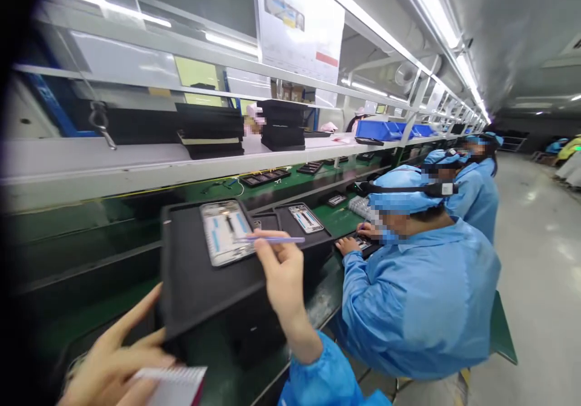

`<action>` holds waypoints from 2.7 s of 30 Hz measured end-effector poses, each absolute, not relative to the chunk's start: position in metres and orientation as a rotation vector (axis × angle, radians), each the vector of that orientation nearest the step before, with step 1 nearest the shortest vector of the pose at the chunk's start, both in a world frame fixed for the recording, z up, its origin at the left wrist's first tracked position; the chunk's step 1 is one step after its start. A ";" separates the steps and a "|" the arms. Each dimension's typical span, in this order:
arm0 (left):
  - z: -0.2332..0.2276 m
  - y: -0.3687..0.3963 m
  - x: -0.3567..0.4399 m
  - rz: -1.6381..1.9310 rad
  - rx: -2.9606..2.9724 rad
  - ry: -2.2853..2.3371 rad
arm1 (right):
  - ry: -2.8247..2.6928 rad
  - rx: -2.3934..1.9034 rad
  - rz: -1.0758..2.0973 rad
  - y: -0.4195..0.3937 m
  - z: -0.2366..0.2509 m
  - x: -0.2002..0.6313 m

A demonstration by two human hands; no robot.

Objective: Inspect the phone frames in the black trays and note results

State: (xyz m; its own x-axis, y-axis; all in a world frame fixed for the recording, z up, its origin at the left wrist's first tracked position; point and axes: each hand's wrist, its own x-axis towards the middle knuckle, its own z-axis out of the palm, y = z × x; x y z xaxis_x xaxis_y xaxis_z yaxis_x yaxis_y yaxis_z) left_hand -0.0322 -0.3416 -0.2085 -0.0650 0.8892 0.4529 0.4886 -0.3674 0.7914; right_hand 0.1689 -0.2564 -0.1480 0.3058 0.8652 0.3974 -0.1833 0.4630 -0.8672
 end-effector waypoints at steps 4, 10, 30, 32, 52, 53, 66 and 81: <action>-0.180 -0.302 -0.004 1.263 1.919 1.137 | -0.780 -0.845 0.678 -0.213 -0.169 0.239; -0.195 -0.271 0.009 1.071 2.085 1.178 | -0.727 -0.885 0.567 -0.173 -0.188 0.329; -0.253 -0.270 0.080 1.460 2.387 1.602 | -1.011 -0.906 0.627 -0.100 -0.215 0.365; -0.249 -0.272 0.082 1.455 2.328 1.590 | -1.044 -0.912 0.617 -0.101 -0.212 0.364; -0.226 -0.349 0.028 1.716 0.967 1.428 | -1.380 -0.408 0.841 -0.299 -0.222 0.186; -0.231 -0.353 0.025 1.739 0.886 1.418 | -1.390 -0.403 0.839 -0.300 -0.227 0.176; -0.226 -0.391 -0.032 2.040 0.765 1.723 | -1.376 -0.352 1.080 -0.303 -0.244 0.082; -0.242 -0.396 -0.084 1.903 0.472 1.432 | -1.404 -0.446 1.199 -0.299 -0.247 0.039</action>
